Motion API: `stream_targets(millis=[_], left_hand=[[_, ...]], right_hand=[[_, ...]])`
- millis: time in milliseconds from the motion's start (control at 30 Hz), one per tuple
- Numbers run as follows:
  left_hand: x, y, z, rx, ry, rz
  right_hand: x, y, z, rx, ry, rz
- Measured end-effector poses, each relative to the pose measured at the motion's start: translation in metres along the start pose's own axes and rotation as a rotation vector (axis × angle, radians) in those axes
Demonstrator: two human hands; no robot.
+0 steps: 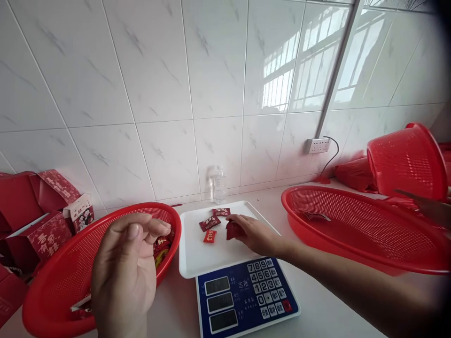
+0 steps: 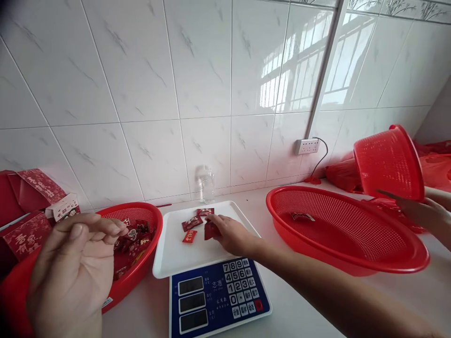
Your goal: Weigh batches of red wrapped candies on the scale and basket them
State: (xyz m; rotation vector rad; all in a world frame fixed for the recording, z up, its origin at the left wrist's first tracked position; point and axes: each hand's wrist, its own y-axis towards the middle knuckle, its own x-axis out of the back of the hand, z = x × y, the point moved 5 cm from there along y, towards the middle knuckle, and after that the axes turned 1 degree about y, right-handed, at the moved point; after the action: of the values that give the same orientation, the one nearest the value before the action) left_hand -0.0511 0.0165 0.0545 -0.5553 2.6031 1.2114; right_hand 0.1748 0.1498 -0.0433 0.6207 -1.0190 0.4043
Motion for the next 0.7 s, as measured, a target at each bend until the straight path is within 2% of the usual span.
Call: stream_targets(millis=[100, 233, 333, 433, 533, 667, 700], left_hand=[[0.001, -0.002, -0.003, -0.018, 0.015, -0.011], [0.001, -0.003, -0.006, -0.040, 0.031, -0.023], [0.002, -0.003, -0.007, -0.057, 0.015, -0.043], [0.003, -0.002, -0.009, -0.071, -0.018, -0.076], [0.004, -0.001, -0.009, -0.079, -0.034, -0.084], [0.004, 0.000, -0.010, -0.069, -0.039, -0.073], [0.004, 0.000, -0.011, -0.070, -0.040, -0.069]], right_hand=[[0.031, -0.010, -0.031, -0.098, -0.069, -0.125], [0.089, -0.041, -0.094, -0.363, -0.208, -0.314], [0.117, -0.073, -0.137, -0.519, -0.278, -0.340], [0.126, -0.096, -0.162, -0.664, -0.338, -0.326], [0.115, -0.090, -0.156, -0.647, -0.360, -0.276], [0.076, -0.040, -0.105, -0.442, -0.280, -0.121], [0.061, -0.025, -0.089, -0.378, -0.225, -0.020]])
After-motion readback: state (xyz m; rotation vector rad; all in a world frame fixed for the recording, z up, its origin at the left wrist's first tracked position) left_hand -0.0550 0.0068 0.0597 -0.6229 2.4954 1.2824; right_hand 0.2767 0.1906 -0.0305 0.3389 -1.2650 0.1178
